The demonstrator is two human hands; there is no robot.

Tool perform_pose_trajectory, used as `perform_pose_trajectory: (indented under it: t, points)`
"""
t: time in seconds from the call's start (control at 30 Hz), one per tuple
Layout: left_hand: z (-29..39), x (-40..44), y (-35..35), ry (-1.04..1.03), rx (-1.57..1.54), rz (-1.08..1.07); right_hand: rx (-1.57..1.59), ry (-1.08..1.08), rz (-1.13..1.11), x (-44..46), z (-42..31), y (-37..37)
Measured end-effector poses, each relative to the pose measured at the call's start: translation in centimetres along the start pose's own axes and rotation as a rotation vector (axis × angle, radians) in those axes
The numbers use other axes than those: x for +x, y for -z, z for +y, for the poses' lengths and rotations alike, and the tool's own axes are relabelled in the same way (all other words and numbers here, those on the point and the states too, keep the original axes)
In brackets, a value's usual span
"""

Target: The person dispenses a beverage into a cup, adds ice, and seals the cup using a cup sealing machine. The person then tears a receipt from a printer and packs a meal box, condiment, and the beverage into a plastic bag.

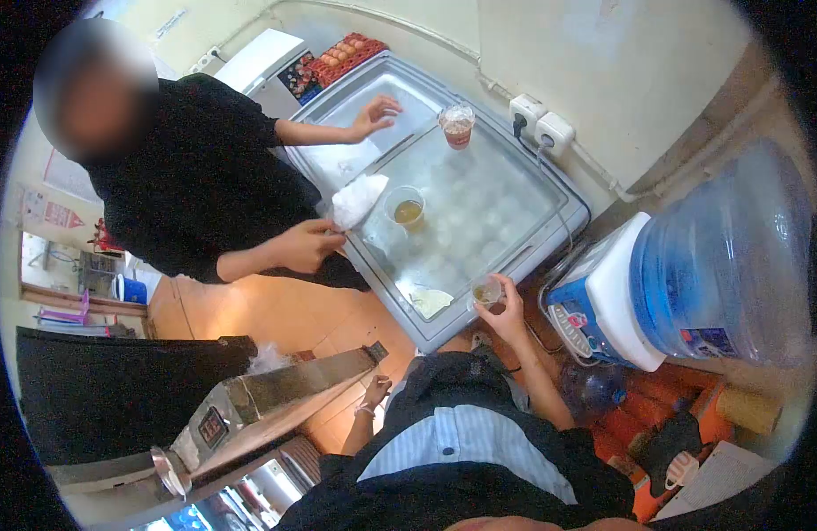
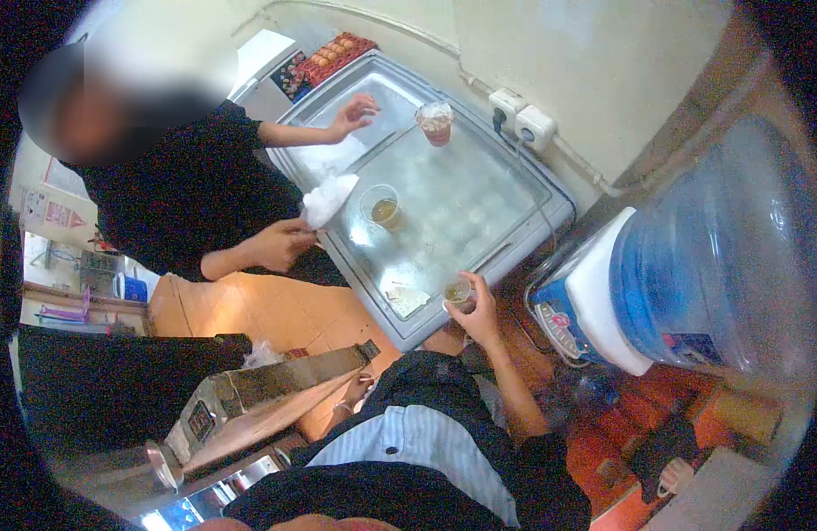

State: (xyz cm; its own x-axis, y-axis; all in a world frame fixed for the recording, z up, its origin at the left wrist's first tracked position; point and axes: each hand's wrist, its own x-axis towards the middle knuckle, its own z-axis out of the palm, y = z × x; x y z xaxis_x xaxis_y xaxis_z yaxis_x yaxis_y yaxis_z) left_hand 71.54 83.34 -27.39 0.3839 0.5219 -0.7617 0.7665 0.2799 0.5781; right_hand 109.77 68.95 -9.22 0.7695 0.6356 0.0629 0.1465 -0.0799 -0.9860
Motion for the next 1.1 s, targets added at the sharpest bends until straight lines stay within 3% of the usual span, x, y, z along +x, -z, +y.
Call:
perform_pose_trajectory:
  t: [0.3, 0.57, 0.63, 1.0, 1.1]
  points:
    - [-0.7, -0.2, -0.4, 0.027, -0.061, -0.01, 0.001, 0.033, 0.004, 0.1, 0.8, -0.2]
    - [-0.8, -0.1, -1.1, 0.046, 0.069, 0.051, -0.075, 0.026, -0.034, 0.9, -0.3, 0.3]
    - [-1.2, -0.2, -1.5, -0.06, 0.079, 0.067, -0.053, 0.051, -0.013, 1.1, -0.4, 0.2]
    - [-5.4, -0.2, -4.0, -0.005, -0.131, 0.076, -0.024, 0.06, -0.102, 2.2, -0.9, 0.1]
    - [-6.1, -0.4, -4.4, -0.024, -0.299, 0.011, -0.164, 0.11, -0.122, 2.3, -0.9, 0.2]
